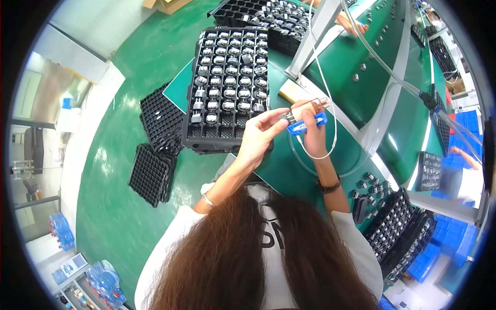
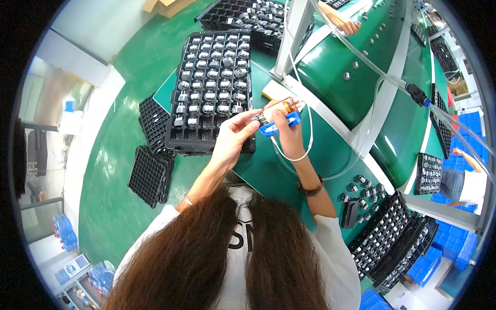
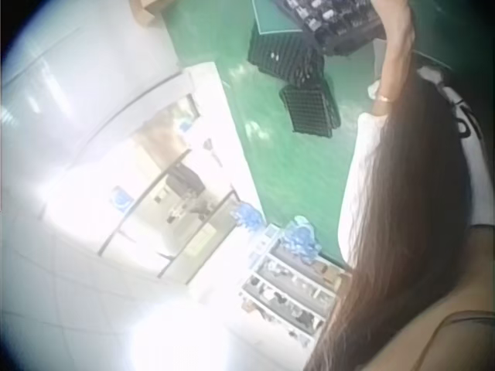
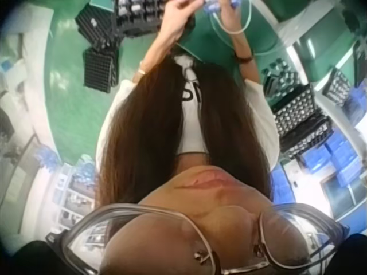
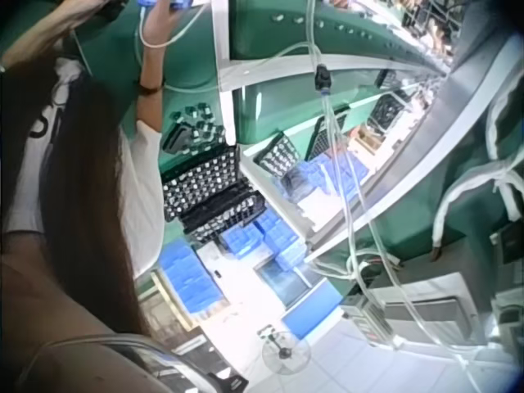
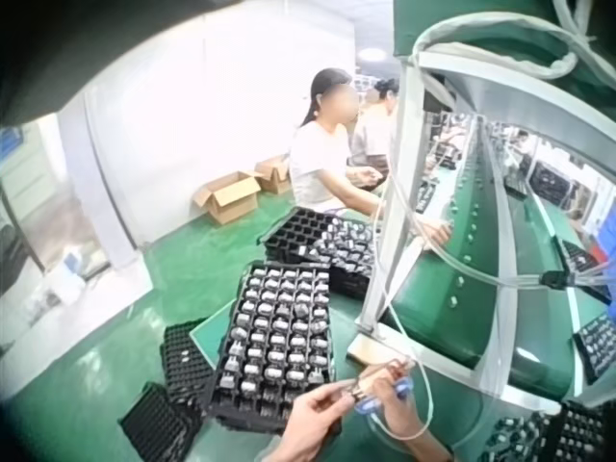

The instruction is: The person processes components by picking them up, pressing them into a handheld tool, and placing them one by one into a tray. The person then stacks and organizes the component trays on the workstation.

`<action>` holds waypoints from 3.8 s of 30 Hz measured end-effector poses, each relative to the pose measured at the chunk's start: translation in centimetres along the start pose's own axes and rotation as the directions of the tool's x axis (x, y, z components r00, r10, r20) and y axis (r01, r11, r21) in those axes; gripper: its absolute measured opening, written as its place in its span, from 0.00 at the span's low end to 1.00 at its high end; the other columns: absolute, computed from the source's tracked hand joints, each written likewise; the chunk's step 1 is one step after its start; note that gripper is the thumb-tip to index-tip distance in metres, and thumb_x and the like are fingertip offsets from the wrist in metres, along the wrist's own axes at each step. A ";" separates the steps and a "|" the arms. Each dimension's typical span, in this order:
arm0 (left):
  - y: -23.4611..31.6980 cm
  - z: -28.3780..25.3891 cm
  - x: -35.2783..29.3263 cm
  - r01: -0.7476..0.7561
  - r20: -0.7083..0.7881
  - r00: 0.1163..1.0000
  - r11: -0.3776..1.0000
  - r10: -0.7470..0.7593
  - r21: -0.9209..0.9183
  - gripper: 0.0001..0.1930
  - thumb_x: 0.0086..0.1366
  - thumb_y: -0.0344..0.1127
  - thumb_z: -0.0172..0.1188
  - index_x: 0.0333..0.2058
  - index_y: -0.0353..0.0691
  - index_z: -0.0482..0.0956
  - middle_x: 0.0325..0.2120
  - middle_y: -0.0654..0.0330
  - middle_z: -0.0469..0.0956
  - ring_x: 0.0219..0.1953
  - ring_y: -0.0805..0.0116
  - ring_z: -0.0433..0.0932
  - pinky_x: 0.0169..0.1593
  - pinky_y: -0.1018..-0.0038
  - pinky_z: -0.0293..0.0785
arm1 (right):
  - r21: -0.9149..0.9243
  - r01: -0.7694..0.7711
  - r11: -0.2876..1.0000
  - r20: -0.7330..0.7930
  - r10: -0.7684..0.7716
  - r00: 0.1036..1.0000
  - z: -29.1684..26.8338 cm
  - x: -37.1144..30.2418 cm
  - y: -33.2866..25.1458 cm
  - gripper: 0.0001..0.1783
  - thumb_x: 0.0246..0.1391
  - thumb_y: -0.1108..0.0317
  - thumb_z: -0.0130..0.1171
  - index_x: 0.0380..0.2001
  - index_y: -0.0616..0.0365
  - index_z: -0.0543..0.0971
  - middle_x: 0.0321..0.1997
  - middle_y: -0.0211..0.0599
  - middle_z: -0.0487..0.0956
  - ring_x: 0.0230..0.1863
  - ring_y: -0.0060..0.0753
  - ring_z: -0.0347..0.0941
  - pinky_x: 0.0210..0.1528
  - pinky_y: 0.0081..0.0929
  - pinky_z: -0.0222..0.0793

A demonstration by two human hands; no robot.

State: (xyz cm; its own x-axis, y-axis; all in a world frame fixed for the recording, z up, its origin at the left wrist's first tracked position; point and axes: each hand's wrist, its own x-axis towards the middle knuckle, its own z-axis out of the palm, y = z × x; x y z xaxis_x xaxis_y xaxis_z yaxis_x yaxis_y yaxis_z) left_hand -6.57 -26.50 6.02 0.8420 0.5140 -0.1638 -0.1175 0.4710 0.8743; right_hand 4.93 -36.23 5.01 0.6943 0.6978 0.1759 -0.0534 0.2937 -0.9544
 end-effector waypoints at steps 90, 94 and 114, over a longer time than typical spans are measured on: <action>0.1 -0.9 -0.3 -0.103 -0.026 0.994 0.983 0.108 0.149 0.24 0.55 0.29 0.64 0.51 0.34 0.71 0.40 0.59 0.77 0.43 0.75 0.73 0.49 0.77 0.69 | 0.026 -0.040 0.999 0.043 0.039 0.998 0.9 0.2 0.0 0.12 0.59 0.63 0.49 0.36 0.62 0.73 0.33 0.31 0.74 0.31 0.18 0.70 0.34 0.16 0.65; 3.0 -2.8 -1.2 -0.266 -0.145 0.917 0.842 0.371 0.469 0.24 0.53 0.30 0.65 0.51 0.39 0.72 0.44 0.57 0.74 0.44 0.70 0.72 0.48 0.72 0.71 | -0.267 -0.004 0.964 -0.172 -0.043 0.984 -2.8 3.2 1.4 0.10 0.57 0.66 0.52 0.35 0.63 0.74 0.30 0.29 0.75 0.31 0.18 0.70 0.34 0.17 0.66; 8.6 -14.3 -3.5 -0.116 0.063 0.879 0.085 0.473 0.990 0.11 0.49 0.27 0.64 0.33 0.37 0.75 0.43 0.54 0.72 0.49 0.57 0.69 0.52 0.66 0.65 | -0.788 -0.147 0.598 -0.150 0.044 0.988 -7.1 3.9 2.1 0.33 0.36 0.62 0.74 0.43 0.59 0.67 0.30 0.30 0.66 0.26 0.21 0.62 0.30 0.21 0.63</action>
State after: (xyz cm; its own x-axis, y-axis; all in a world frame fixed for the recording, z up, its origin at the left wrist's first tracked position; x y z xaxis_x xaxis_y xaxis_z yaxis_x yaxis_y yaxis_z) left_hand -18.10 -14.01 7.57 0.7172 0.6297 0.2986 0.4133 -0.7293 0.5453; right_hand 12.66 -37.53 1.97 0.7911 0.6042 0.0951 0.4314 -0.4411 -0.7870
